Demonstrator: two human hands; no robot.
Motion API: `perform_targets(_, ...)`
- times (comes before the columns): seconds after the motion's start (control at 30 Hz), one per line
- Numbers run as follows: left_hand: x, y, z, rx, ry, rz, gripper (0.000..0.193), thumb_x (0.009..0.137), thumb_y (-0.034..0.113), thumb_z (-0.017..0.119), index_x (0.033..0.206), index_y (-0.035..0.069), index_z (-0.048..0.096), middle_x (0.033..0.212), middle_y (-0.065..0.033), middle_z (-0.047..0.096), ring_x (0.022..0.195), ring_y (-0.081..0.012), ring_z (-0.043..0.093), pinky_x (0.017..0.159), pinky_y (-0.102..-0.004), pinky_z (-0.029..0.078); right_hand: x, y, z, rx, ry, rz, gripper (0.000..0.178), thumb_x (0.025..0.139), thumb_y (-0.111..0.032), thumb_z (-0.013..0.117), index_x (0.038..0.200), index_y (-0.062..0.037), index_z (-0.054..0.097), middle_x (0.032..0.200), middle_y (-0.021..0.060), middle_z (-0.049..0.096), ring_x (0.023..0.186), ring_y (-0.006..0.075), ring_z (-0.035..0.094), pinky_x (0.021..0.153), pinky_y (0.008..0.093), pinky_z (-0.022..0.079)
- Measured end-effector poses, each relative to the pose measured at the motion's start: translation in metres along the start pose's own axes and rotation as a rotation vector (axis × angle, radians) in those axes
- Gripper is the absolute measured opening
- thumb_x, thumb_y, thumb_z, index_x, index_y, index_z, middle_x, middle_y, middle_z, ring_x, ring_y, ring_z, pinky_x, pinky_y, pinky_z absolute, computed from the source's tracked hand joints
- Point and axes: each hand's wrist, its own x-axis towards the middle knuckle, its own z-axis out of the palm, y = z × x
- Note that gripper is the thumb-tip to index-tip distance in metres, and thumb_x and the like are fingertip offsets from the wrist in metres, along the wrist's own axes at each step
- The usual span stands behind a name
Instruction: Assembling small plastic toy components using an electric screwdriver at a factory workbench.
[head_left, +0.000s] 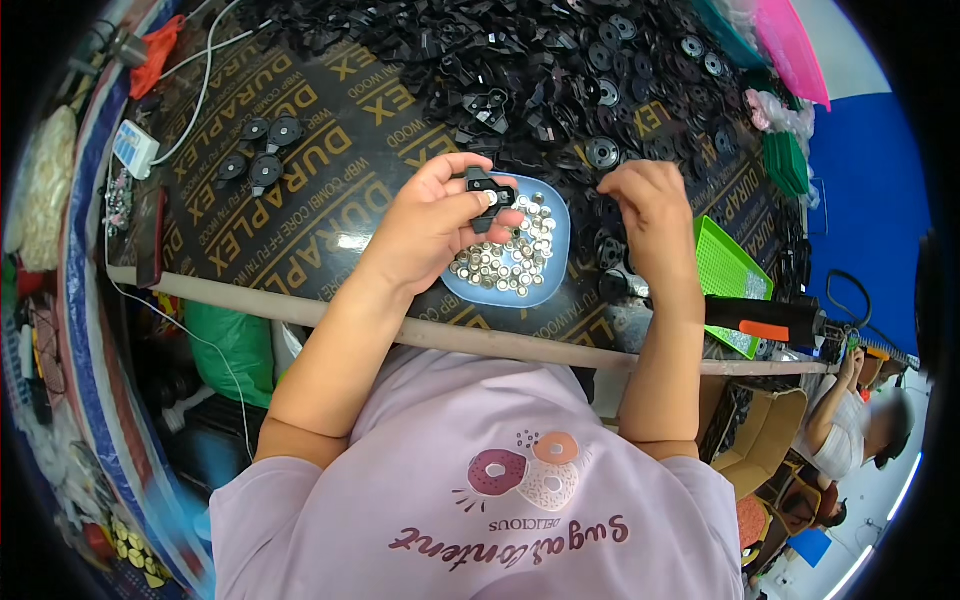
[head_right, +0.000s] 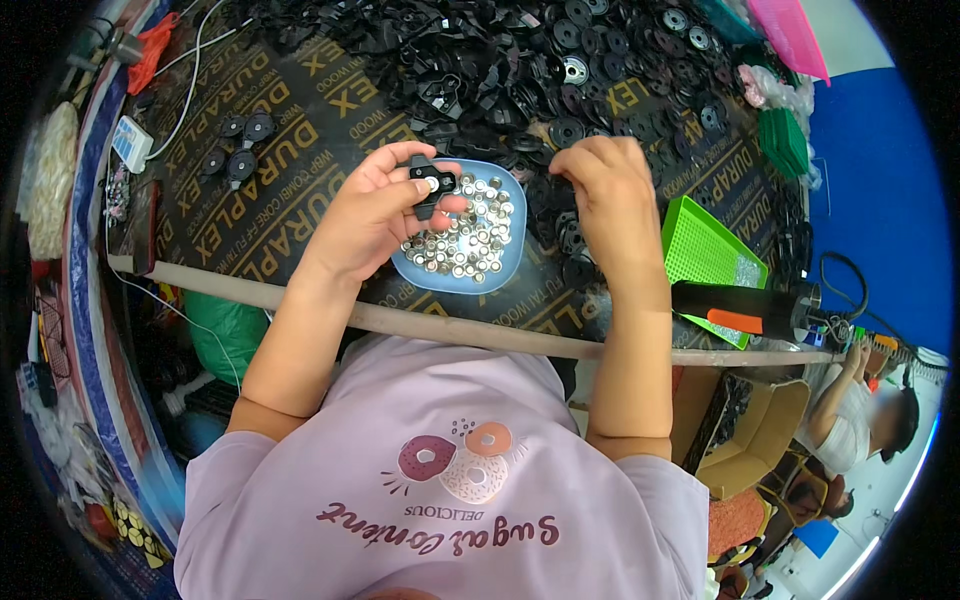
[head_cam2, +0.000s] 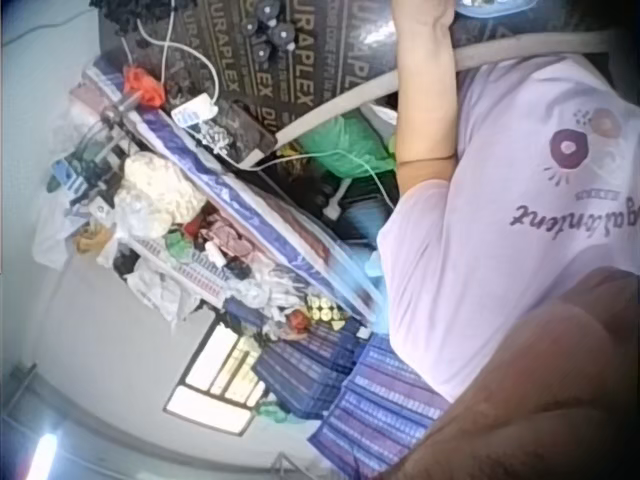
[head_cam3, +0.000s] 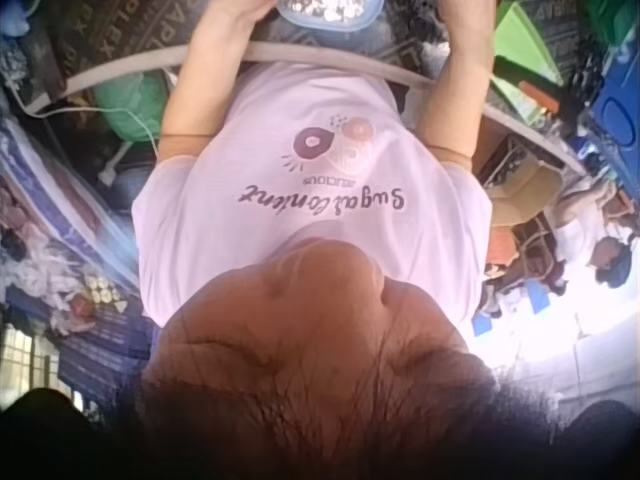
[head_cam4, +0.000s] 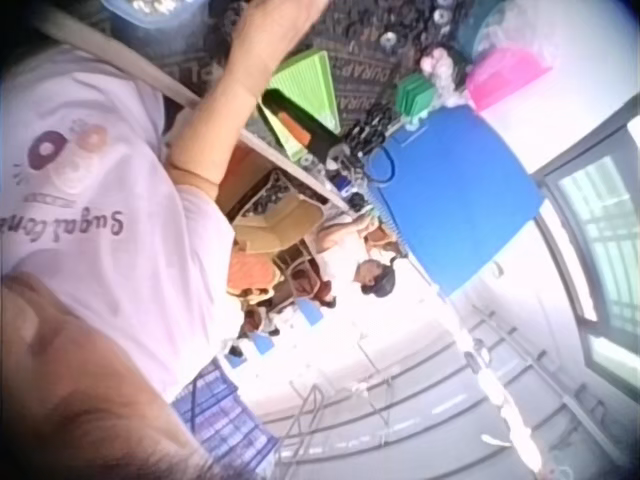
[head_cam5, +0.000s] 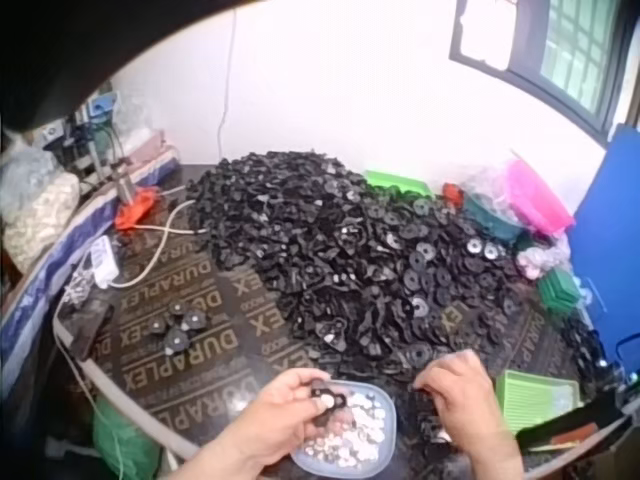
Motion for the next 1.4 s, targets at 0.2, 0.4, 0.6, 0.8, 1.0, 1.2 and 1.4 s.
perform_targets(0.2, 0.004, -0.002, 0.005, 0.002, -0.043, -0.022, 0.035, 0.092, -0.001, 0.053, 0.126, 0.004, 0.046, 0.121, -0.0199, 0.06, 0.099, -0.0291, 0.067, 0.075, -0.0331, 0.059, -0.009, 0.015, 0.007, -0.039, -0.047, -0.113, 0.018, 0.072, 0.002, 0.065, 0.086, -0.0082, 0.071, 0.093, 0.0045, 0.065, 0.097, 0.0271, 0.058, 0.084, 0.0374, 0.049)
perform_targets(0.4, 0.004, -0.005, 0.001, -0.004, -0.039, -0.031, 0.035, 0.092, -0.001, 0.052, 0.127, 0.004, 0.046, 0.122, -0.0203, 0.059, 0.1, -0.0292, 0.067, 0.077, -0.033, 0.059, -0.025, 0.01, 0.0, 0.227, -0.144, 0.456, 0.048, 0.064, -0.009, 0.083, 0.109, -0.0029, 0.067, 0.103, 0.0127, 0.067, 0.101, 0.0306, 0.059, 0.088, 0.0371, 0.049)
perform_targets(0.6, 0.006, -0.008, 0.009, -0.002, -0.057, -0.029, 0.035, 0.093, 0.0, 0.051, 0.127, 0.003, 0.044, 0.122, -0.0204, 0.058, 0.101, -0.0293, 0.066, 0.079, -0.0348, 0.058, -0.029, 0.013, 0.01, 0.097, -0.196, 0.27, 0.053, 0.064, -0.005, 0.082, 0.114, -0.0048, 0.065, 0.108, 0.0116, 0.063, 0.101, 0.0301, 0.056, 0.09, 0.0372, 0.047)
perform_targets(0.8, 0.004, -0.008, 0.005, -0.075, -0.078, -0.012, 0.034, 0.096, 0.005, 0.044, 0.13, 0.002, 0.042, 0.124, -0.0204, 0.057, 0.106, -0.0305, 0.064, 0.088, -0.0403, 0.055, -0.032, 0.012, 0.006, 1.013, -0.116, 0.541, 0.054, 0.075, -0.003, 0.077, 0.126, 0.0009, 0.057, 0.113, 0.0105, 0.062, 0.094, 0.0159, 0.061, 0.082, 0.0287, 0.051)
perform_targets(1.0, 0.005, -0.011, 0.008, -0.096, -0.139, -0.047, 0.035, 0.098, 0.007, 0.044, 0.132, 0.001, 0.039, 0.127, -0.0189, 0.055, 0.11, -0.0317, 0.062, 0.092, -0.0409, 0.054, -0.032, -0.001, 0.012, 1.959, -0.284, 0.464, 0.061, 0.084, -0.008, 0.072, 0.137, 0.0062, 0.043, 0.124, 0.0169, 0.057, 0.108, 0.0236, 0.061, 0.09, 0.033, 0.051)
perform_targets(1.2, 0.005, -0.013, 0.008, -0.095, -0.16, -0.06, 0.035, 0.098, 0.008, 0.045, 0.132, 0.002, 0.039, 0.127, -0.0173, 0.056, 0.11, -0.0315, 0.062, 0.093, -0.0409, 0.053, -0.032, -0.004, 0.016, 1.934, -0.287, 0.44, 0.059, 0.082, 0.001, 0.069, 0.136, 0.0056, 0.045, 0.124, 0.0152, 0.056, 0.11, 0.023, 0.059, 0.091, 0.0333, 0.05)
perform_targets(1.4, 0.004, -0.016, 0.013, -0.116, -0.191, -0.122, 0.041, 0.091, -0.001, 0.045, 0.132, 0.001, 0.039, 0.115, -0.0137, 0.059, 0.099, -0.0226, 0.064, 0.085, -0.0369, 0.055, -0.012, -0.04, 0.002, 0.758, -0.196, 0.134, 0.057, 0.064, 0.019, 0.064, 0.117, -0.0015, 0.064, 0.123, 0.0122, 0.056, 0.112, 0.022, 0.056, 0.095, 0.032, 0.044)
